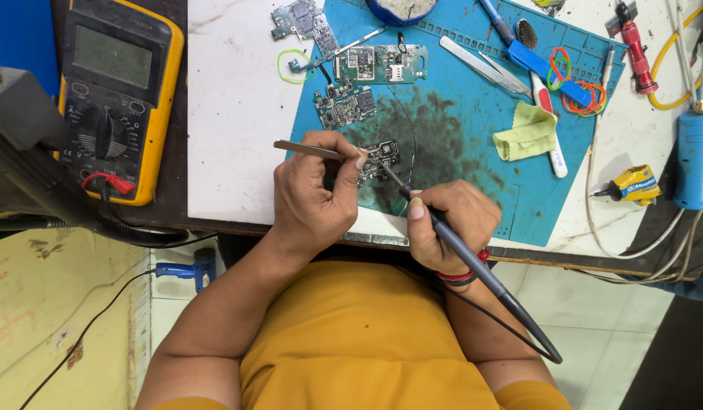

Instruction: The person sits at a repair bench and solders a small circuit board, holding the board steady with a flat metal tool in one hand while applying a soldering iron to the board's components with the other hand. They occasionally reposition the board and continue soldering different points on it throughout the clip.

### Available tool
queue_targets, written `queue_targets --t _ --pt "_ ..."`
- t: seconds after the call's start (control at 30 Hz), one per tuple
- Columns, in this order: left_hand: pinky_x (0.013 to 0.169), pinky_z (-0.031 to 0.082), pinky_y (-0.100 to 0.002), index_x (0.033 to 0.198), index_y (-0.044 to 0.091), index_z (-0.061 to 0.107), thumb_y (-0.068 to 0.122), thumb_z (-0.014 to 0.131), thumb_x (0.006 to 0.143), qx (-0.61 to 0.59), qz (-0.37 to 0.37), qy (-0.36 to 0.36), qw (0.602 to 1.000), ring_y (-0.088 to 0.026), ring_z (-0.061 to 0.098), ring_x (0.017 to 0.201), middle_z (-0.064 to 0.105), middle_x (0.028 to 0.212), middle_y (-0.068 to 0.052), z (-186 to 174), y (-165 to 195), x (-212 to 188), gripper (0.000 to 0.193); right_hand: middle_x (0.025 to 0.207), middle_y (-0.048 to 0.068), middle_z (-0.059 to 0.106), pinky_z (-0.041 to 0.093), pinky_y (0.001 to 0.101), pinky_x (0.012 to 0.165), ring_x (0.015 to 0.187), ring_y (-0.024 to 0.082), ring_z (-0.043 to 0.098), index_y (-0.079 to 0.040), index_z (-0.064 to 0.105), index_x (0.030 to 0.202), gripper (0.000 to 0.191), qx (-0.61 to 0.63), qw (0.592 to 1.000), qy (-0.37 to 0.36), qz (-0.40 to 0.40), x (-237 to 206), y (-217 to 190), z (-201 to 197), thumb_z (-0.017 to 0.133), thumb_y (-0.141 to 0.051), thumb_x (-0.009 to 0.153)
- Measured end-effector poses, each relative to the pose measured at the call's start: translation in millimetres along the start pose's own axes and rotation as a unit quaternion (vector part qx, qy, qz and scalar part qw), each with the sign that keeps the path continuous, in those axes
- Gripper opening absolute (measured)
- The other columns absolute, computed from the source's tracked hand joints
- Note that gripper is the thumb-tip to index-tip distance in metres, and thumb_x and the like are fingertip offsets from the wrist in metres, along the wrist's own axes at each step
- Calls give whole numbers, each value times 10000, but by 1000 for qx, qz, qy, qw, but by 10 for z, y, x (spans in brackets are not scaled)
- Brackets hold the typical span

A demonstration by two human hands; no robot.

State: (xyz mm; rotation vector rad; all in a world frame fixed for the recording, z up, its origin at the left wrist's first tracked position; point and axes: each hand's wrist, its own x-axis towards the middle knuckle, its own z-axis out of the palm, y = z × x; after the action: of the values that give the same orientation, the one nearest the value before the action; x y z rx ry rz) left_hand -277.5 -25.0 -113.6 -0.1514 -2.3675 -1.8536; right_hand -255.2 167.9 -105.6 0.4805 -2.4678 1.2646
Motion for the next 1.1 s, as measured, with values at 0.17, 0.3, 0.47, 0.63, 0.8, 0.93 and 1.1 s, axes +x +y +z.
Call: queue_targets --t 0.17,0.3,0.47,0.63,0.8,0.93,1.1 --pt "684 601 -259 1057 25 572 27 689 1024 7 -13 -3 1000 -149 764 805 746 918 -93 4 0 6 122 756 105 665 459 349 592 615 245 615 -22 622 870 95 -24 1000 3 10 3 1 -7 692 -50 927" --pt "707 607 -265 1066 26 572 17 687 1027 9 4 0 1000 -156 767 827 743 936 -101 4 4 -3 122 775 99 674 474 342 605 632 242 631 -28 612 876 109 -9 1000 -1 2 2 -6 -3 691 -59 944" --pt "703 607 -266 1066 27 569 16 689 1026 7 6 1 1000 -158 766 818 739 927 -97 2 9 -24 128 776 95 670 482 344 614 643 244 638 -33 612 882 108 -5 1000 0 1 -14 -17 -1 688 -58 953" --pt "683 601 -262 1054 25 567 18 693 1022 7 -6 -1 1000 -149 762 790 737 899 -90 9 6 -33 130 795 103 687 485 342 613 643 241 643 -33 612 887 103 -6 1000 -1 0 -28 -18 -11 682 -58 958" --pt "696 608 -265 1056 25 566 14 688 1022 4 -4 0 1000 -155 768 813 744 925 -97 23 15 -62 127 772 95 668 478 333 583 641 246 637 -35 615 883 106 -7 1000 0 2 -42 -21 -11 685 -63 958" --pt "712 615 -267 1059 26 567 12 687 1026 8 8 2 1000 -160 771 836 735 924 -94 31 9 -55 126 793 104 680 485 325 585 652 243 646 -36 617 893 104 -3 1000 -3 2 -54 -23 -23 684 -75 963" --pt "697 606 -269 1049 23 574 10 695 1015 11 -5 0 1000 -159 766 808 732 897 -90 30 21 -80 127 777 105 681 478 345 603 633 246 637 -31 621 880 98 -10 1000 0 0 -64 -23 -21 685 -70 944"
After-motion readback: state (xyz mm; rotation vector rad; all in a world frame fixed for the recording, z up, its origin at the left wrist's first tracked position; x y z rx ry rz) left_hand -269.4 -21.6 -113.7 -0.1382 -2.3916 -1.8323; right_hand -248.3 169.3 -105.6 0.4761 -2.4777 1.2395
